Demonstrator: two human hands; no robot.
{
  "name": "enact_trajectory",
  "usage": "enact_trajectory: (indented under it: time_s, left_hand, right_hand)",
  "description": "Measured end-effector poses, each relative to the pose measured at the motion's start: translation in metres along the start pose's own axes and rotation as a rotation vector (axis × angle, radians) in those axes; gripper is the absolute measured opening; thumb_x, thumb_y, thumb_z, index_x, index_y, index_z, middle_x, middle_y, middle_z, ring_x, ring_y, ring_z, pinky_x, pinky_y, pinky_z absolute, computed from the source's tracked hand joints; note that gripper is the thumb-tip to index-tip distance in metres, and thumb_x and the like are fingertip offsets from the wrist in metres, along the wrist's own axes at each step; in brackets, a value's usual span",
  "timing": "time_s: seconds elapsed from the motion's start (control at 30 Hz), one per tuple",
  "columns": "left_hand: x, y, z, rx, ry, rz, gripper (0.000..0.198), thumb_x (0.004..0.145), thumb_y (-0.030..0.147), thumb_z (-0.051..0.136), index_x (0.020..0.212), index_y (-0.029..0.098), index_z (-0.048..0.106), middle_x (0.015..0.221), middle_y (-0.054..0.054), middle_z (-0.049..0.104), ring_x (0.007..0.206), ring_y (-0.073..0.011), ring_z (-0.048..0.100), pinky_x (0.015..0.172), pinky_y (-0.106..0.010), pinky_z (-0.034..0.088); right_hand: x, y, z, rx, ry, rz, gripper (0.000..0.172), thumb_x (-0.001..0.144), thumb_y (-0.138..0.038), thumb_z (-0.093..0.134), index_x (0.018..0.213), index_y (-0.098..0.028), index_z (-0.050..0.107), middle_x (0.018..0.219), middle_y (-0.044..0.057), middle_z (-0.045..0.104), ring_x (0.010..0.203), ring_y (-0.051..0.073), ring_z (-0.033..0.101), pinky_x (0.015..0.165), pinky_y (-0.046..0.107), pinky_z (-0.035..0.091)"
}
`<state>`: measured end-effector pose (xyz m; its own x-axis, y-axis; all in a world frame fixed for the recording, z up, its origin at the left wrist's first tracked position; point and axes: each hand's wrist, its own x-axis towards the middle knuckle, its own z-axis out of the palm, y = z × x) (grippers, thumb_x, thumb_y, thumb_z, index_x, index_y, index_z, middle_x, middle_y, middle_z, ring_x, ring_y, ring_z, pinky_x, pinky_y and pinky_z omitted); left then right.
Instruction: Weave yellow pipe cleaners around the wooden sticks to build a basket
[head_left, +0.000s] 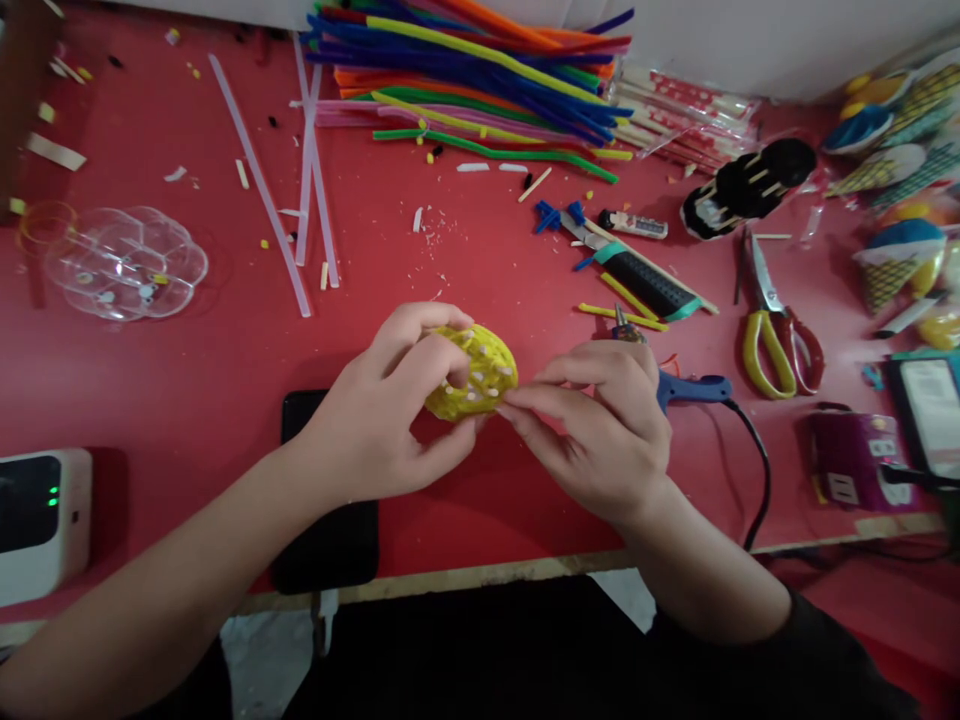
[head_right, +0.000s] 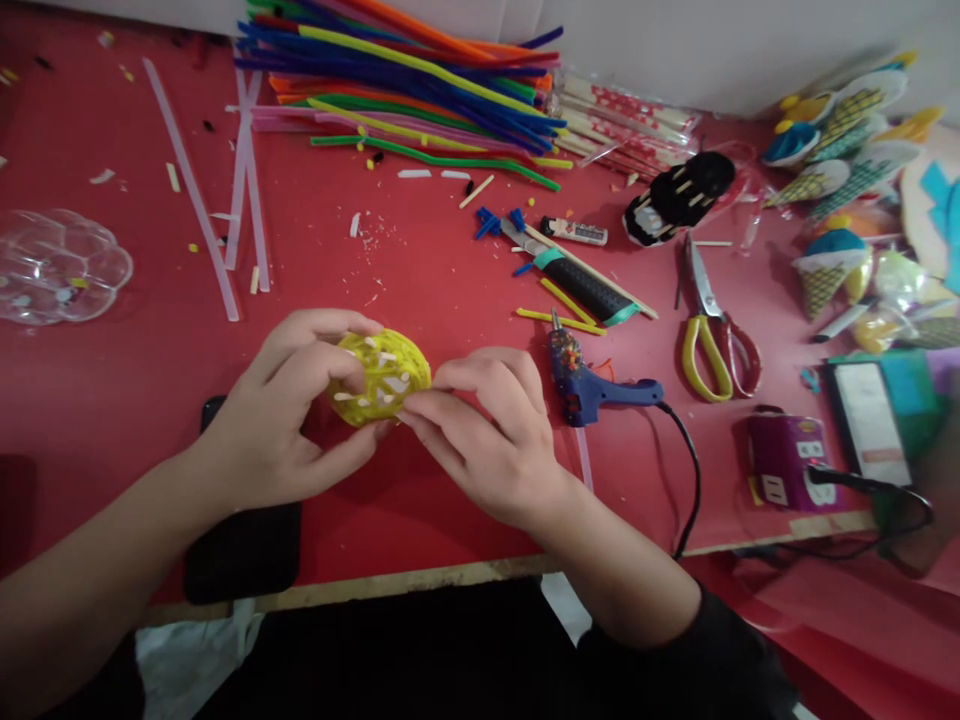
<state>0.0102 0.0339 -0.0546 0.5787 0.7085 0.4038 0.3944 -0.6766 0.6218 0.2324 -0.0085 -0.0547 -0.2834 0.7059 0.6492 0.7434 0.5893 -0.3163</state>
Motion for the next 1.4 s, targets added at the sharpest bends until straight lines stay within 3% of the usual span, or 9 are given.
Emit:
enact_trajectory:
  time_s: [0.3, 0.43, 0.67, 1.13, 1.4]
  left_hand:
    - [0.008, -0.002, -0.006, 0.082, -0.014, 0.107, 0.030, 0.086, 0.021, 0.067, 0.114, 0.028, 0.058, 0.119, -0.012, 0.069, 0.110, -0.0306, 0.071, 0.096, -0.053, 0.059]
    - [0.008, 0.000, -0.003, 0.074, -0.022, 0.054, 0.028, 0.083, 0.021, 0.065, 0.108, 0.032, 0.059, 0.120, -0.008, 0.068, 0.111, -0.0307, 0.071, 0.094, -0.054, 0.059]
    - [0.004, 0.007, 0.004, 0.050, 0.034, -0.016, 0.021, 0.083, 0.022, 0.066, 0.103, 0.028, 0.063, 0.122, -0.012, 0.068, 0.113, -0.0354, 0.070, 0.095, -0.059, 0.059]
    - [0.008, 0.012, 0.001, 0.081, 0.028, -0.053, 0.015, 0.085, 0.022, 0.065, 0.097, 0.029, 0.063, 0.121, -0.009, 0.069, 0.107, -0.0306, 0.072, 0.083, -0.051, 0.063]
    - [0.008, 0.012, 0.002, 0.080, 0.049, -0.032, 0.013, 0.084, 0.018, 0.065, 0.094, 0.027, 0.064, 0.117, -0.010, 0.069, 0.103, -0.0297, 0.073, 0.083, -0.048, 0.064]
  right_hand:
    - [0.000, -0.001, 0.003, -0.019, 0.031, 0.015, 0.008, 0.091, -0.020, 0.077, 0.094, -0.027, 0.073, 0.088, 0.001, 0.069, 0.083, 0.019, 0.065, 0.079, 0.040, 0.054]
    - [0.001, -0.002, 0.005, -0.004, 0.022, 0.025, 0.010, 0.093, -0.017, 0.075, 0.095, -0.027, 0.072, 0.088, 0.001, 0.069, 0.083, 0.019, 0.066, 0.079, 0.041, 0.055]
    - [0.001, -0.002, 0.005, 0.077, 0.000, 0.016, 0.015, 0.092, -0.011, 0.073, 0.096, -0.025, 0.070, 0.089, 0.001, 0.071, 0.080, 0.018, 0.067, 0.075, 0.038, 0.056]
    - [0.002, -0.003, -0.005, 0.107, -0.044, 0.047, 0.015, 0.096, -0.016, 0.067, 0.107, -0.027, 0.069, 0.090, 0.002, 0.074, 0.081, 0.020, 0.071, 0.077, 0.040, 0.059]
    - [0.001, 0.001, -0.008, 0.196, -0.013, 0.131, 0.032, 0.094, -0.007, 0.063, 0.121, -0.024, 0.064, 0.096, 0.004, 0.077, 0.078, 0.019, 0.071, 0.072, 0.036, 0.059]
